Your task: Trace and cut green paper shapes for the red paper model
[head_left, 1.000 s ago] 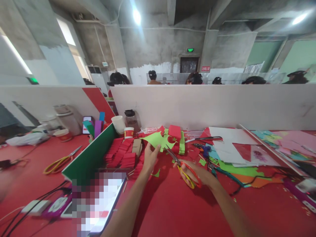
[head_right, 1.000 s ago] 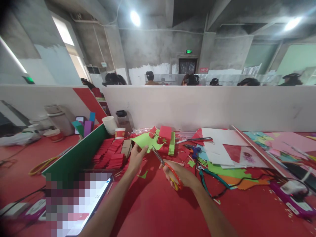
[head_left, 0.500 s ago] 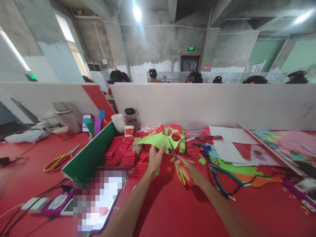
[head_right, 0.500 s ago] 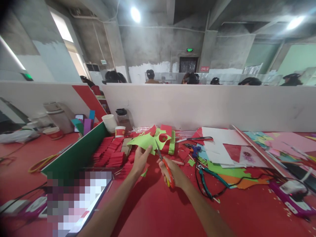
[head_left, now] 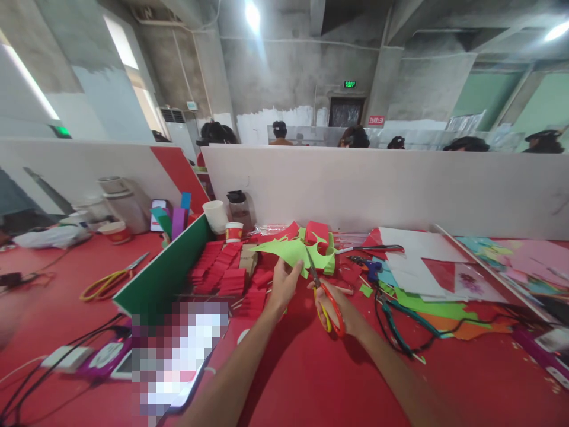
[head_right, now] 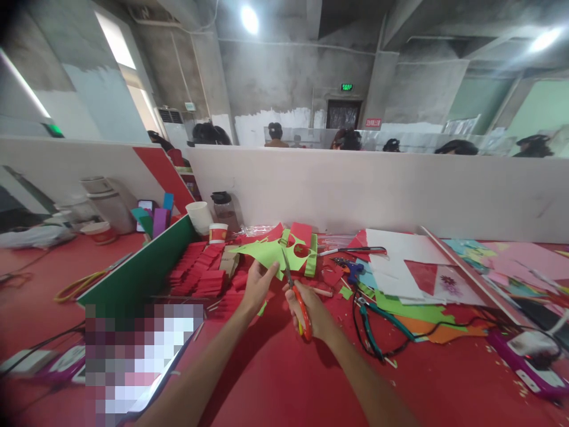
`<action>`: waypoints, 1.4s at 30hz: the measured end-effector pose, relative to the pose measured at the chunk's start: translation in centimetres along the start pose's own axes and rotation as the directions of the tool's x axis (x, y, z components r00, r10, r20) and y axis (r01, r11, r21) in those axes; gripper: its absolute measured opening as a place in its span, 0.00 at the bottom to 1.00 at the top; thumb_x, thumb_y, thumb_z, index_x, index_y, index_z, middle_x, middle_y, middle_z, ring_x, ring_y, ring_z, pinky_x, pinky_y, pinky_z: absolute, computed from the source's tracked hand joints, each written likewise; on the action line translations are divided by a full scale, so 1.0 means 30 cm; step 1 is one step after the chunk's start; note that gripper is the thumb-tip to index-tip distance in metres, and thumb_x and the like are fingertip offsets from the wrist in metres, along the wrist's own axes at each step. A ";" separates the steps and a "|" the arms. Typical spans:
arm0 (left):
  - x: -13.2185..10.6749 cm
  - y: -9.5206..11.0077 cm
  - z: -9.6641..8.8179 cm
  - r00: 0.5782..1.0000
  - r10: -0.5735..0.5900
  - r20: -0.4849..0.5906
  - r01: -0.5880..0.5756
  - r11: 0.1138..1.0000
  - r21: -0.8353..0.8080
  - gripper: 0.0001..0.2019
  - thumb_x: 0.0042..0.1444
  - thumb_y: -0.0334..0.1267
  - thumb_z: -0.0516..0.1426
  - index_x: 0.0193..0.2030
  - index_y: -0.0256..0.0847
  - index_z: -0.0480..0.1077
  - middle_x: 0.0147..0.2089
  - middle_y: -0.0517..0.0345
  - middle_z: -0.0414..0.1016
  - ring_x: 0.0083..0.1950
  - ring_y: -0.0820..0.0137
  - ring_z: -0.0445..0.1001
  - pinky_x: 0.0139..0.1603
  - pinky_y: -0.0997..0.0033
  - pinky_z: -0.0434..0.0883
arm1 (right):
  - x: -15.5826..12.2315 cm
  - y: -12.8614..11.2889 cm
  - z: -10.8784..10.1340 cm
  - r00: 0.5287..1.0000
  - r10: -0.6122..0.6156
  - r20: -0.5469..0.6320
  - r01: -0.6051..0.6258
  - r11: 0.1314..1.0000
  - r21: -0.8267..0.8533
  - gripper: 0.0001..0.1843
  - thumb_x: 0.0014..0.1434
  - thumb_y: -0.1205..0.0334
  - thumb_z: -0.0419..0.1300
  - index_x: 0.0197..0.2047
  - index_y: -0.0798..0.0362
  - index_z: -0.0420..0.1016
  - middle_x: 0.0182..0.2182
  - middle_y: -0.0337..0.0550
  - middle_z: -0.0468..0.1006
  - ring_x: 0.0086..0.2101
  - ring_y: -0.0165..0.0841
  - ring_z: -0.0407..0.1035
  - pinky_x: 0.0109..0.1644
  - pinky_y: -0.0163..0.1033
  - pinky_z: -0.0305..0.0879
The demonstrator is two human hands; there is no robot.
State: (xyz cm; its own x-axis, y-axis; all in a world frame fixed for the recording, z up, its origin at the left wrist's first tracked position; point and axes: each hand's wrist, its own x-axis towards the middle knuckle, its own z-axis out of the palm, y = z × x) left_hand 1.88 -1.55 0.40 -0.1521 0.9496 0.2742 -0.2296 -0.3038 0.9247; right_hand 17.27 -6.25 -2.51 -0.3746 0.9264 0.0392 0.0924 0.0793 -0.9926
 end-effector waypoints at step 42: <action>0.009 -0.015 -0.001 1.000 0.023 0.013 -0.023 1.000 -0.009 0.20 0.53 0.47 0.64 0.48 0.35 0.73 0.50 0.45 0.79 0.50 0.59 0.77 0.50 0.63 0.71 | 0.008 0.021 0.013 0.991 -0.044 -0.128 0.024 0.987 -0.156 0.28 0.63 0.34 0.51 0.50 0.51 0.66 0.19 0.29 0.64 0.14 0.25 0.61 0.15 0.29 0.60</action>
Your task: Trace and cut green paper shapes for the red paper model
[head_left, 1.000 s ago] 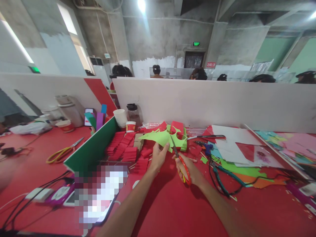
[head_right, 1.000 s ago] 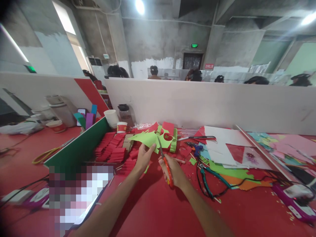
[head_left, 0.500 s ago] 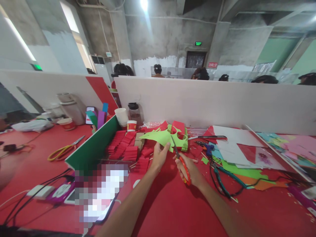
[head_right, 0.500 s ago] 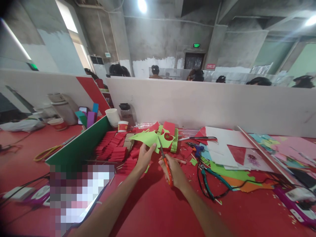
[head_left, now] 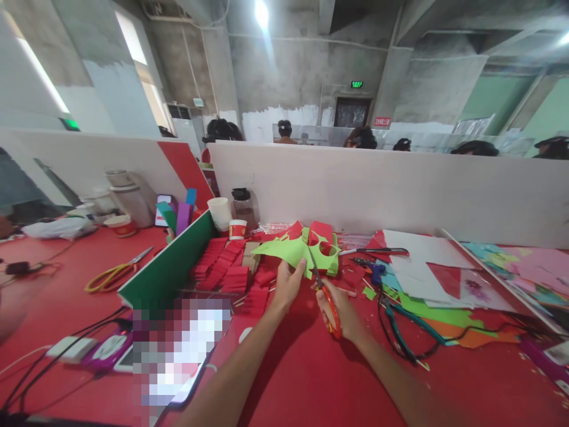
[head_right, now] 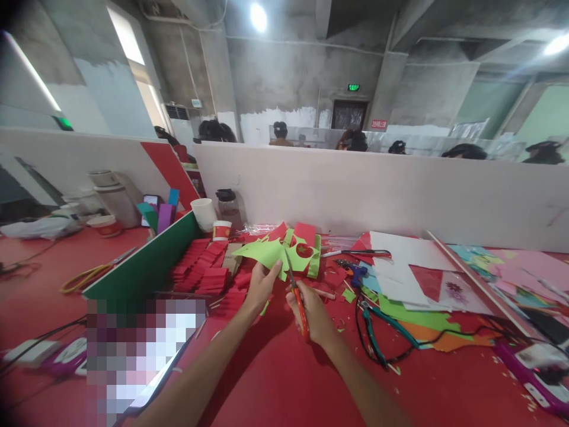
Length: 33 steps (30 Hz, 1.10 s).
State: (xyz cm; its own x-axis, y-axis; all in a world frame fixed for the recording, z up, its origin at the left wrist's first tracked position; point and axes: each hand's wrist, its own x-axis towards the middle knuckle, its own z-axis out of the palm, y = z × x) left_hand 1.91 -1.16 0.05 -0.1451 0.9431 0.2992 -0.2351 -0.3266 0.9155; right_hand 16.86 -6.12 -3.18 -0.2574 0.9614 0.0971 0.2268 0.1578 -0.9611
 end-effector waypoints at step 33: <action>0.000 -0.003 -0.009 0.995 0.002 0.096 0.001 0.999 -0.037 0.21 0.52 0.44 0.64 0.50 0.37 0.70 0.55 0.44 0.77 0.55 0.59 0.75 0.55 0.61 0.69 | -0.017 -0.076 -0.075 0.998 0.011 0.057 -0.007 0.997 -0.076 0.27 0.64 0.34 0.51 0.46 0.51 0.68 0.18 0.29 0.62 0.13 0.25 0.58 0.14 0.28 0.57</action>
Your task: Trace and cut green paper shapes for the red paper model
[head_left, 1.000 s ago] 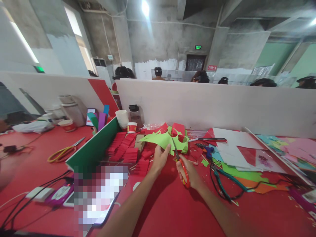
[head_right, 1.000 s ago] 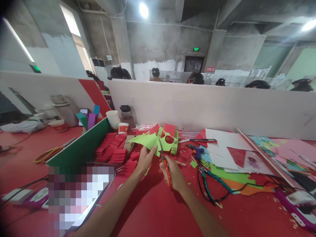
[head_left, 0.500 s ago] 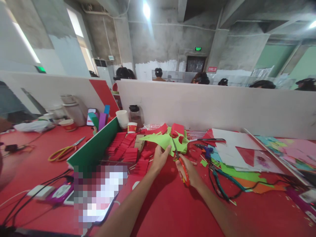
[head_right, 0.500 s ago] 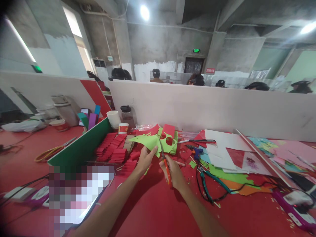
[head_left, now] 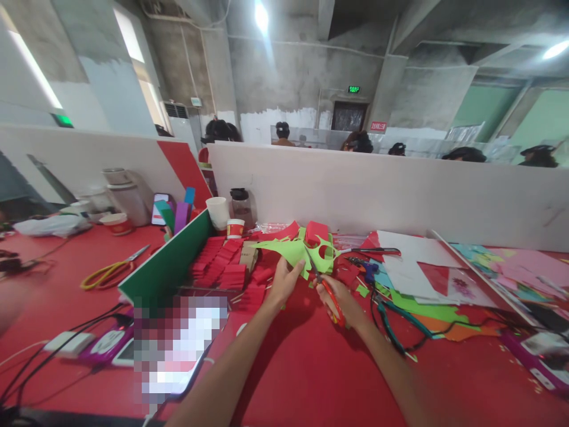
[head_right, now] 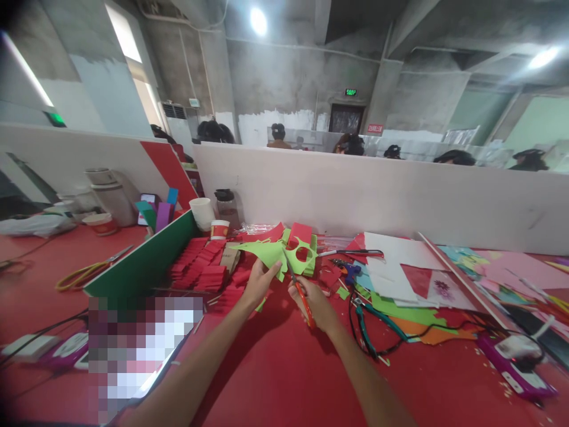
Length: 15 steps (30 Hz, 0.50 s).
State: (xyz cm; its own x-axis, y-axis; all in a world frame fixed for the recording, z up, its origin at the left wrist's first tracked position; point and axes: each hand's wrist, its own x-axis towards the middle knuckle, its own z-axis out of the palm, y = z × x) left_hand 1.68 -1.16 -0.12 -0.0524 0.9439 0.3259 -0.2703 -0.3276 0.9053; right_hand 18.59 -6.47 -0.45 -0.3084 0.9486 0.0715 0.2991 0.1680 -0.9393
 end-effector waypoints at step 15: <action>0.011 0.016 -0.030 0.997 -0.028 0.079 0.026 0.999 0.025 0.25 0.51 0.45 0.66 0.54 0.39 0.69 0.56 0.44 0.75 0.57 0.58 0.73 0.58 0.59 0.69 | 0.009 0.034 -0.029 0.999 0.005 0.049 -0.006 0.999 0.033 0.25 0.62 0.35 0.54 0.43 0.50 0.68 0.18 0.30 0.62 0.12 0.26 0.56 0.15 0.32 0.58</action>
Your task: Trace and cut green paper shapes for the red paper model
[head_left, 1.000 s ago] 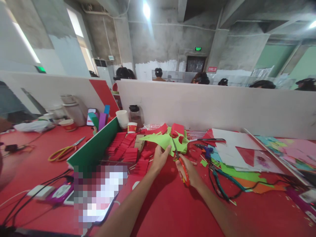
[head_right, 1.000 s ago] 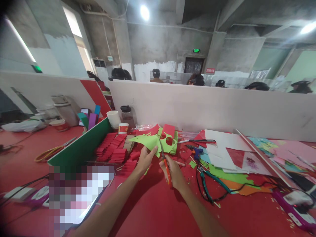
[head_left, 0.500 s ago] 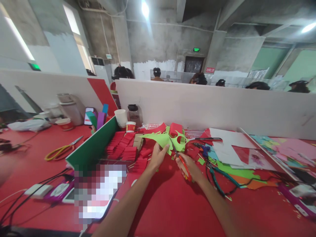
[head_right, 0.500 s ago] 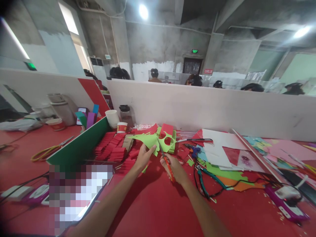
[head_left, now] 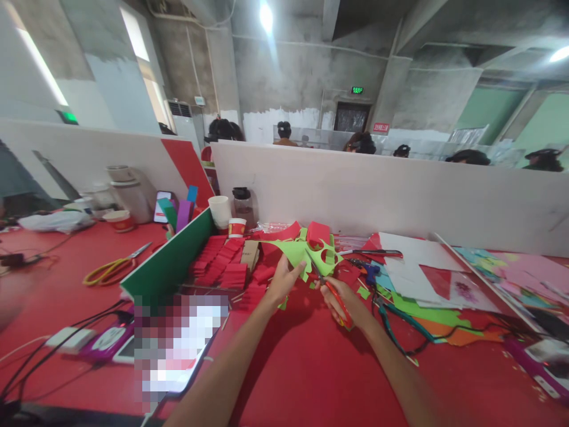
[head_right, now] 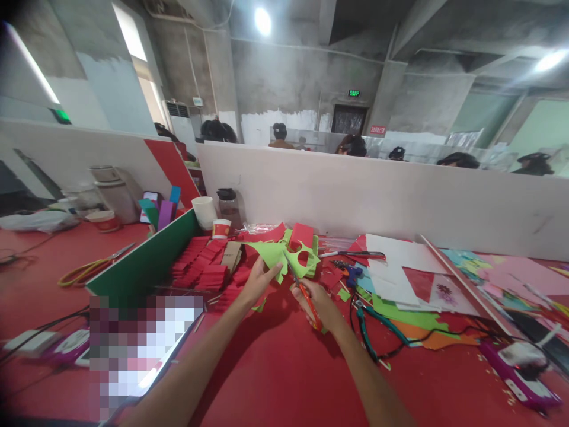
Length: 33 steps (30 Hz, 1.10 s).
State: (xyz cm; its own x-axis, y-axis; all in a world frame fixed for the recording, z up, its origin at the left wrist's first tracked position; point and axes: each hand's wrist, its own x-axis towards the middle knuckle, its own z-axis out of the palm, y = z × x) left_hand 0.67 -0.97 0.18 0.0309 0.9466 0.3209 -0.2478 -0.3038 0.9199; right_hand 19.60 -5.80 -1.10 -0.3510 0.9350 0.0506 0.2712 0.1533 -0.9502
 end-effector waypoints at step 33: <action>-0.003 0.034 -0.014 0.996 -0.022 0.082 0.025 0.999 -0.040 0.26 0.49 0.45 0.67 0.54 0.41 0.69 0.56 0.46 0.76 0.58 0.57 0.72 0.55 0.62 0.70 | -0.005 -0.016 -0.038 0.997 0.021 0.073 -0.023 0.999 0.035 0.30 0.60 0.34 0.55 0.49 0.53 0.70 0.19 0.28 0.59 0.14 0.23 0.52 0.16 0.29 0.53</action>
State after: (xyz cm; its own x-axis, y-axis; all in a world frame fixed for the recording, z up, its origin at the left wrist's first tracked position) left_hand 0.01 -1.31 1.01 0.1155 0.9409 0.3183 -0.2852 -0.2756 0.9180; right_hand 20.55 -5.63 -0.30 -0.4097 0.9122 0.0086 0.2474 0.1202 -0.9614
